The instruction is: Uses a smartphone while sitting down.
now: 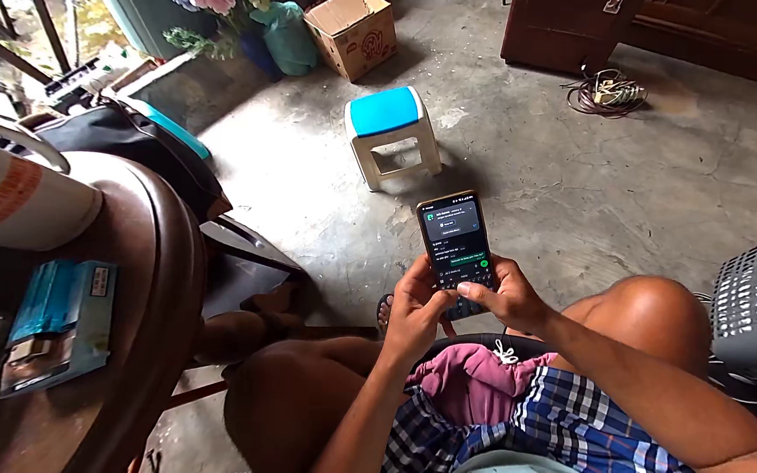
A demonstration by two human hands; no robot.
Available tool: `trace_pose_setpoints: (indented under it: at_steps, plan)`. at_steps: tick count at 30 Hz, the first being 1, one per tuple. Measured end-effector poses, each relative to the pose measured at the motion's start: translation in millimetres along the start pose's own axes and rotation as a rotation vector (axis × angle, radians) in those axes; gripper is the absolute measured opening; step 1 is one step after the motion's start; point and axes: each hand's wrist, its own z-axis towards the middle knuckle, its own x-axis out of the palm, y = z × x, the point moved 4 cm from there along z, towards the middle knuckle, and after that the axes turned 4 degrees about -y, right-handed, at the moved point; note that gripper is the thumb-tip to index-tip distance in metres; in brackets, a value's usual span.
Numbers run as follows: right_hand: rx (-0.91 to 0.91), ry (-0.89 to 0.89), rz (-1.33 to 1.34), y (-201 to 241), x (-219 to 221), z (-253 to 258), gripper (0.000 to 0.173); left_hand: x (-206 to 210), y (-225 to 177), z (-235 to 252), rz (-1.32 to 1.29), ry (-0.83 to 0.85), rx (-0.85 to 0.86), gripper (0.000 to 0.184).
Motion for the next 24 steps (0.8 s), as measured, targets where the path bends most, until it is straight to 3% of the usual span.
trace_pose_setpoints:
  at_steps: [4,7,12,19,24]
  plan:
    - [0.014,0.108,0.096,-4.7,-6.2,-0.2,0.028,-1.0,-2.3,0.5,-0.003,0.011,-0.025,0.043]
    - [0.046,0.082,0.085,-2.9,-6.9,0.3,0.032,-2.0,-2.9,0.3,-0.010,0.026,-0.033,0.045]
    - [0.022,0.039,0.073,-0.9,-2.7,0.6,0.024,-1.5,-3.3,0.6,-0.027,0.065,-0.037,0.050]
    - [0.020,0.064,0.001,1.6,-0.7,-0.7,0.042,-3.4,-2.1,0.8,-0.063,0.063,-0.049,0.053]
    - [0.022,0.075,0.050,0.9,-2.4,-0.7,0.030,-2.9,-3.9,0.4,-0.065,0.056,-0.063,0.053]
